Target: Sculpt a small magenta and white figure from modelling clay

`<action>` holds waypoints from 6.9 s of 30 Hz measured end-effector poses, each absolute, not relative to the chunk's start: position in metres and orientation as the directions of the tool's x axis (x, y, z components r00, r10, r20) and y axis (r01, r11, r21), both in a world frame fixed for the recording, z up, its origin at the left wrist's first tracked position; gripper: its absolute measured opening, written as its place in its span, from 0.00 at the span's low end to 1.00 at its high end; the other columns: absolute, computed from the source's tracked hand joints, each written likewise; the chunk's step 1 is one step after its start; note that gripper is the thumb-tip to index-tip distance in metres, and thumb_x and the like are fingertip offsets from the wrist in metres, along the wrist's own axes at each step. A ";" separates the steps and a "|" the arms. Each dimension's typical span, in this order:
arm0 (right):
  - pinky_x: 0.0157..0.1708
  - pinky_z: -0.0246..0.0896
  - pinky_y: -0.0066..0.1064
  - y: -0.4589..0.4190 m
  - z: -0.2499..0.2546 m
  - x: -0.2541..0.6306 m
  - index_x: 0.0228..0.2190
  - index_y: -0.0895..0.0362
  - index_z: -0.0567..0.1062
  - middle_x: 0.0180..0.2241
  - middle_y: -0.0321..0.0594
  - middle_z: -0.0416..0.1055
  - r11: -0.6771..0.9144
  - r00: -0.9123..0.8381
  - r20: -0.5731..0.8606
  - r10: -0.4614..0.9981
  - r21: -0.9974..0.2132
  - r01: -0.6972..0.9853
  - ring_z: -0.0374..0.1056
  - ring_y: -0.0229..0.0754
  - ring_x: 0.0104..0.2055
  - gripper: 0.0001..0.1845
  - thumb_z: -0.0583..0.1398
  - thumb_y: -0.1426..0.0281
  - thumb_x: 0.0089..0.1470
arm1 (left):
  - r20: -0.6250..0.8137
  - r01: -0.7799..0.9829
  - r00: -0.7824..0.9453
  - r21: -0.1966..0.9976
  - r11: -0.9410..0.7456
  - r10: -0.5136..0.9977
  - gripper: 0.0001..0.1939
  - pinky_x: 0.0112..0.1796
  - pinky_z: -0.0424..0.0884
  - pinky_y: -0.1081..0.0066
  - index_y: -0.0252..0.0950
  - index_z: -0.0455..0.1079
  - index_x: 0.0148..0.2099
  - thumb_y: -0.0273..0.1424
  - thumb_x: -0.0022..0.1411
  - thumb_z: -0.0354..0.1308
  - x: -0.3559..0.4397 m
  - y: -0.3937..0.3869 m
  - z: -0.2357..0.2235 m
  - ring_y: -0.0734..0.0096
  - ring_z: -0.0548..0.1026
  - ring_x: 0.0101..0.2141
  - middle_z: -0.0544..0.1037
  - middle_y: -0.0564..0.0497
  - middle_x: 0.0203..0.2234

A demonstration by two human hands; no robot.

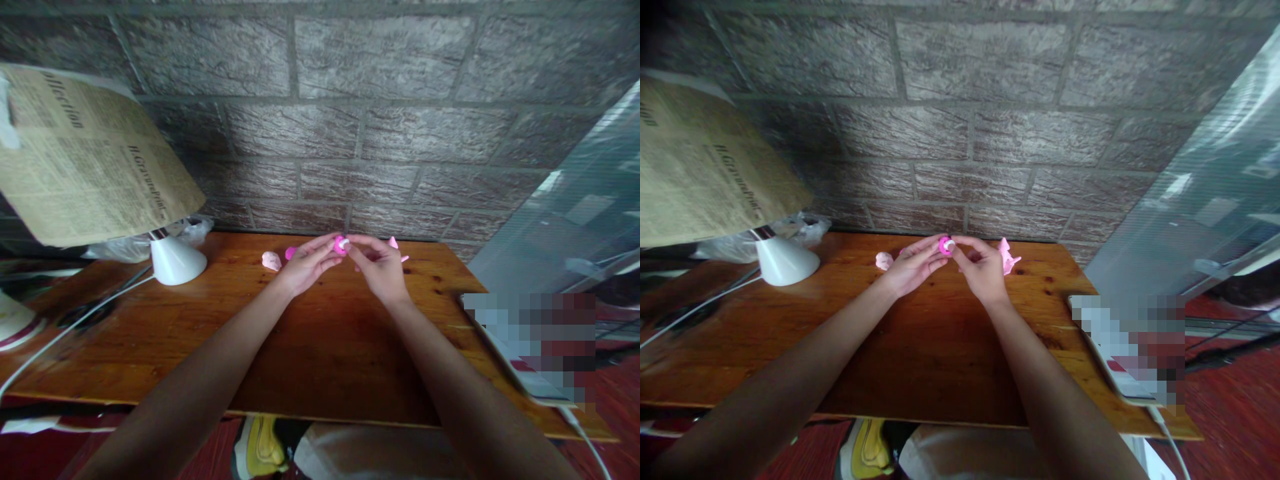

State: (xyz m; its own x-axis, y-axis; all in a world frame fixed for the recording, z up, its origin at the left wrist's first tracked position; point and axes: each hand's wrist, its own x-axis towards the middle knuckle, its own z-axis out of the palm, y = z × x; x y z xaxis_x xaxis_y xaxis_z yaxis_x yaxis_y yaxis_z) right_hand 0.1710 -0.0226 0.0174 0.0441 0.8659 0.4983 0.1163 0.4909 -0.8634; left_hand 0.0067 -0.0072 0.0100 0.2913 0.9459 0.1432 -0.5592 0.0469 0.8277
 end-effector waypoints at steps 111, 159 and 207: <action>0.27 0.66 0.27 -0.022 0.019 0.166 0.39 0.51 0.81 0.43 0.37 0.80 0.335 -0.060 0.346 0.936 -0.931 -0.141 0.70 0.35 0.32 0.21 0.72 0.56 0.43 | 0.241 -0.495 0.113 0.855 -0.156 0.964 0.17 0.47 0.76 0.68 0.39 0.82 0.42 0.33 0.47 0.76 0.010 -0.005 0.006 0.68 0.82 0.40 0.85 0.48 0.41; 0.28 0.72 0.31 -0.024 0.017 0.167 0.45 0.50 0.80 0.42 0.40 0.81 0.483 -0.135 0.491 0.860 -0.871 -0.092 0.74 0.40 0.33 0.22 0.71 0.56 0.49 | 0.268 -0.497 0.246 0.860 -0.116 0.931 0.20 0.53 0.72 0.61 0.42 0.81 0.48 0.34 0.52 0.74 0.004 -0.007 0.011 0.59 0.79 0.50 0.82 0.46 0.49; 0.24 0.66 0.28 -0.022 0.017 0.166 0.42 0.53 0.80 0.39 0.38 0.80 0.385 -0.104 0.401 0.910 -0.911 -0.147 0.69 0.34 0.27 0.21 0.72 0.57 0.47 | 0.248 -0.488 0.205 0.864 -0.121 0.947 0.23 0.47 0.76 0.62 0.39 0.81 0.46 0.35 0.46 0.77 0.009 -0.006 0.005 0.66 0.82 0.39 0.85 0.47 0.40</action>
State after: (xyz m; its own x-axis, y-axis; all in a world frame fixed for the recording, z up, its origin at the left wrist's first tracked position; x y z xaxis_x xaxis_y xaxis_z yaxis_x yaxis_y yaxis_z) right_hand 0.1665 -0.0220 0.0172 -0.1042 0.9100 0.4013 -0.1474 0.3849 -0.9111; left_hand 0.0088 -0.0064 0.0051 0.2048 0.9469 0.2480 -0.4880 -0.1208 0.8644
